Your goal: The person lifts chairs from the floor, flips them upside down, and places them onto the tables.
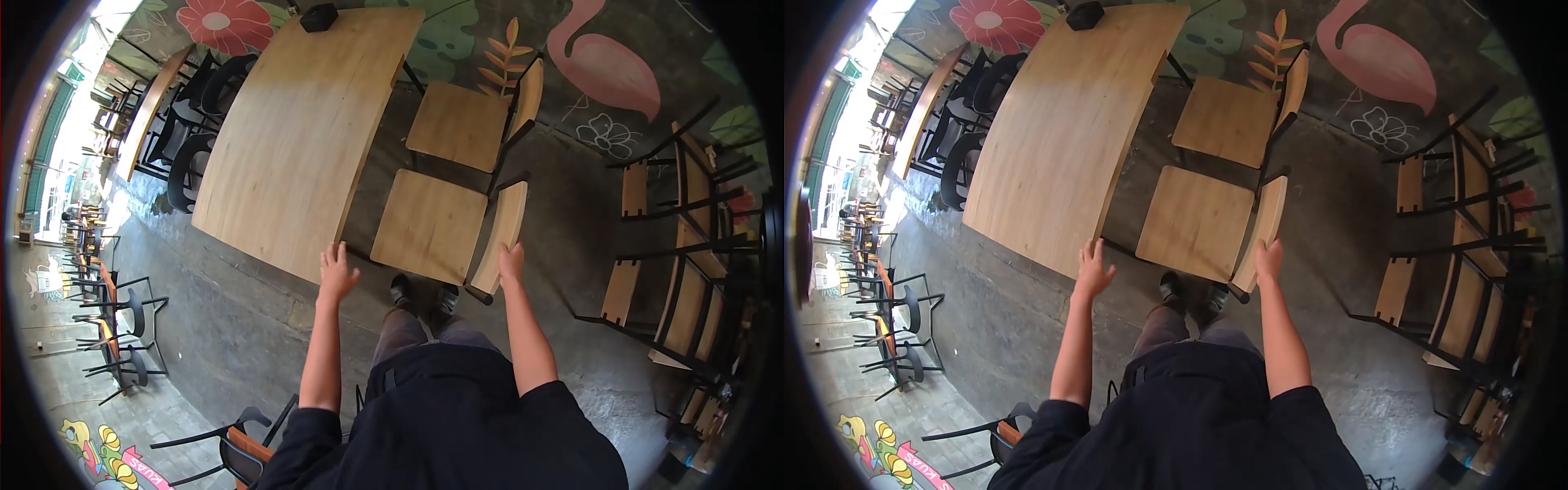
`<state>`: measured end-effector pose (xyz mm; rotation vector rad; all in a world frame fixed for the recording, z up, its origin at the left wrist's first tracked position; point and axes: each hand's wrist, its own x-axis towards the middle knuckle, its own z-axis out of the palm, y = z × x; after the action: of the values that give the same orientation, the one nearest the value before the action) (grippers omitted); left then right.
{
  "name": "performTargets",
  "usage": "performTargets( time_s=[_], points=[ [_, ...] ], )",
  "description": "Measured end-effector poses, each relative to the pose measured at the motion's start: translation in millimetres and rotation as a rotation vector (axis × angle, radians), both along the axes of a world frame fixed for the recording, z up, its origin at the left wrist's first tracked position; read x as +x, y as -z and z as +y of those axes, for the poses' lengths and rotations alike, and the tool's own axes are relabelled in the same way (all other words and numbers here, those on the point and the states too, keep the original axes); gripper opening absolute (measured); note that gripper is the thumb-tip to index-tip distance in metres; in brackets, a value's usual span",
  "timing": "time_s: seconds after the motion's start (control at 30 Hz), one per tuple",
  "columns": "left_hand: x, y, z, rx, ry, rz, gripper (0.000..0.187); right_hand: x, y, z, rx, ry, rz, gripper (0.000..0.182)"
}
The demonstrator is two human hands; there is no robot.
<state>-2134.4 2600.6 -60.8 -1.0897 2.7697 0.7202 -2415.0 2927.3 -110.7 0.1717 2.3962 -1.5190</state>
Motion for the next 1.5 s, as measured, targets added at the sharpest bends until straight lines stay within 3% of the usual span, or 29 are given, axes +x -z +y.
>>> performTargets(
  time_s=[0.03, 0.13, 0.27, 0.3, 0.57, 0.67, 0.73, 0.8, 0.93, 1.17, 1.5],
  points=[
    [-1, 8, -6, -0.056, -0.102, -0.149, 0.066, 0, -2, 0, 0.031, 0.007, 0.017, 0.037],
    [-5, 16, -13, 0.045, -0.017, -0.448, 0.082, -10, 0, 1, 0.067, 0.036, 0.127, 0.031],
    [-13, 15, -9, 0.040, -0.008, -0.590, 0.071, -18, -3, 12, 0.024, 0.058, 0.203, 0.027],
    [-14, 14, -8, 0.032, -0.025, -0.569, 0.066, -20, -6, 17, 0.008, 0.062, 0.180, 0.036],
    [-9, 0, -12, 0.117, 0.015, -0.498, 0.063, -62, 7, 108, 0.181, 0.025, 0.222, 0.046],
    [-3, -2, -16, 0.133, 0.024, -0.456, 0.058, -72, 16, 136, 0.159, 0.041, 0.293, 0.027],
    [-3, 0, -17, 0.152, 0.031, -0.440, 0.054, -71, 16, 143, 0.279, 0.060, 0.347, 0.039],
    [-2, 0, -20, 0.171, 0.035, -0.433, 0.049, -64, 18, 140, 0.377, 0.081, 0.430, 0.046],
    [-1, 3, -19, 0.157, 0.045, -0.411, 0.046, -50, -11, 123, 0.384, 0.081, 0.292, 0.053],
    [-13, -2, -9, 0.170, 0.014, -0.573, 0.044, -33, -36, 108, 0.466, 0.107, 0.467, 0.037],
    [2, 3, -16, 0.117, 0.122, -0.580, 0.051, 72, -46, 134, 0.498, 0.137, 0.411, 0.040]
  ],
)
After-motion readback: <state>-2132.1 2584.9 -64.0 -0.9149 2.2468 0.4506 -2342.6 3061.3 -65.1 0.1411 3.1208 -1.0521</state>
